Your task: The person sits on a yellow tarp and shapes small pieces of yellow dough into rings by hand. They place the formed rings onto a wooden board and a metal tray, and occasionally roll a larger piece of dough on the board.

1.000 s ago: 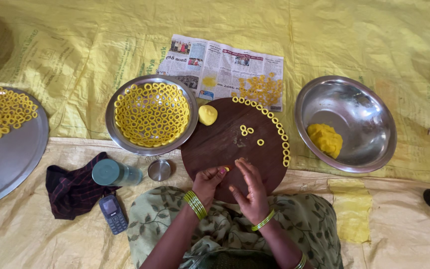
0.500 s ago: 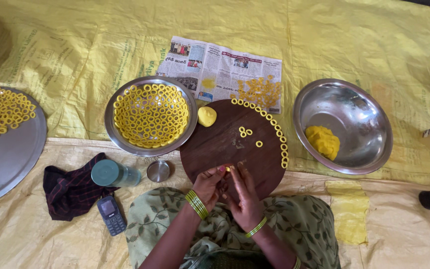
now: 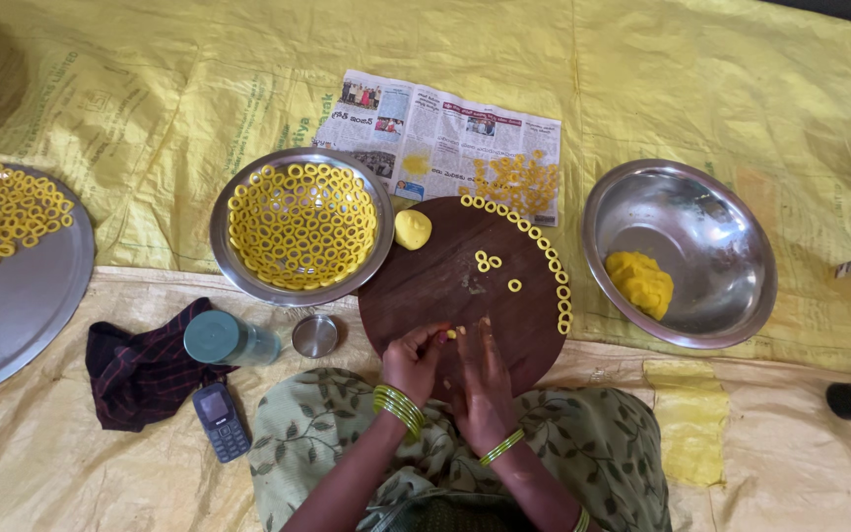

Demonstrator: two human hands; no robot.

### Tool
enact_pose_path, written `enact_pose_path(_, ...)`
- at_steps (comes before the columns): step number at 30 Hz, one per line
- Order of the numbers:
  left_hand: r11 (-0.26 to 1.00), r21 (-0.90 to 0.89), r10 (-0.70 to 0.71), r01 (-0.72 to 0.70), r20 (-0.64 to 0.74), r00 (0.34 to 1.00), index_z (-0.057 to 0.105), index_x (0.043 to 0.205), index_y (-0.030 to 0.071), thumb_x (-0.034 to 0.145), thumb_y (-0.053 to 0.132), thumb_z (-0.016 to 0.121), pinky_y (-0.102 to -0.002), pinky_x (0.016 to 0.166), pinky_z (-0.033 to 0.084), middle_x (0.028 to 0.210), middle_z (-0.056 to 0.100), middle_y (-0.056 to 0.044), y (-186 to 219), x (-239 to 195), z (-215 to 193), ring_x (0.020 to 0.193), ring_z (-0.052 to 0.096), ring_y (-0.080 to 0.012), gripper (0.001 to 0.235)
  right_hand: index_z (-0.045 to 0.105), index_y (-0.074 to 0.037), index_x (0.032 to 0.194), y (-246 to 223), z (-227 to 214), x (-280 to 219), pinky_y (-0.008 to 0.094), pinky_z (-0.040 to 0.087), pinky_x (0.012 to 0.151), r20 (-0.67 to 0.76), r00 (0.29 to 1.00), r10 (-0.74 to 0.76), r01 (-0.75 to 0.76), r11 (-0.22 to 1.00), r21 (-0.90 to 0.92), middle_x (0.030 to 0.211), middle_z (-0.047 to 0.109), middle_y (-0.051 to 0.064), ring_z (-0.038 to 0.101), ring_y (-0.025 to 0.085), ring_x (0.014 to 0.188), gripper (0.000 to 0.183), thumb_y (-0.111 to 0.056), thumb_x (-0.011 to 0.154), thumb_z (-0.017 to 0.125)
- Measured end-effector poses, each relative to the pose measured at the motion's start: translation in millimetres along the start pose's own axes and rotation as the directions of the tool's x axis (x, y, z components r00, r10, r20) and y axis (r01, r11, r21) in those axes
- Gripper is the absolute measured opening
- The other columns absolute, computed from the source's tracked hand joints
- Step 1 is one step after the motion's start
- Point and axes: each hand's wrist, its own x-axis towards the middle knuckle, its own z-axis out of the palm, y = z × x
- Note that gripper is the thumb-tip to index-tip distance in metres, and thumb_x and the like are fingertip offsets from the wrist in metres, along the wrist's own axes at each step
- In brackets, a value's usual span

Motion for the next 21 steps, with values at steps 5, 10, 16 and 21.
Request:
enact_pose_path(5, 0.998, -0.047, 0.044, -0.043, 0.012, 0.999, 0.078, 0.113, 0.007, 0.087, 0.011, 0.078, -0.027, 0.067, 0.059, 0.092, 0.081, -0.011, 6, -2, 2, 0.074, 0.075, -0.0131, 0.027, 0.023, -0.001, 0.159, 4, 8, -2, 0.056, 0.037, 0.112, 0.029, 0.999, 0.026, -0.025, 0.999, -0.036, 0.16, 0.022, 0.035, 0.034, 0.053, 0.143, 0.085, -0.004, 0.086, 0.068)
enact_pose_path(10, 0.976, -0.191, 0.117, -0.105, 0.052, 0.992, 0.077, 0.114, 0.005, 0.088, 0.01, 0.077, -0.026, 0.071, 0.06, 0.094, 0.082, -0.01, -4, 4, 6, 0.08, 0.075, -0.0081, 0.027, 0.021, -0.003, 0.16, 7, 9, -5, 0.054, 0.037, 0.114, 0.039, 0.998, 0.043, -0.045, 0.997, 0.055, 0.162, 0.02, 0.035, 0.029, 0.054, 0.147, 0.088, 0.001, 0.084, 0.066)
enact_pose_path(16, 0.994, -0.097, 0.05, -0.043, 0.065, 0.997, 0.079, 0.111, 0.006, 0.088, 0.01, 0.077, -0.026, 0.069, 0.059, 0.09, 0.081, -0.01, -7, 6, 7, 0.076, 0.074, -0.0102, 0.024, 0.02, -0.004, 0.159, 15, 10, -8, 0.052, 0.035, 0.115, 0.127, 0.99, 0.067, -0.092, 0.974, 0.205, 0.162, 0.014, 0.035, 0.021, 0.054, 0.149, 0.096, 0.007, 0.077, 0.069)
enact_pose_path(21, 0.98, -0.164, 0.13, -0.114, 0.091, 0.987, 0.078, 0.111, 0.005, 0.09, 0.006, 0.073, -0.025, 0.072, 0.059, 0.092, 0.082, -0.008, -16, 13, 7, 0.082, 0.075, -0.007, 0.021, 0.031, -0.007, 0.16, 21, 15, -7, 0.048, 0.033, 0.123, -0.043, 0.998, 0.042, -0.025, 0.937, 0.35, 0.166, 0.028, 0.023, 0.03, 0.041, 0.154, 0.092, 0.014, 0.077, 0.066)
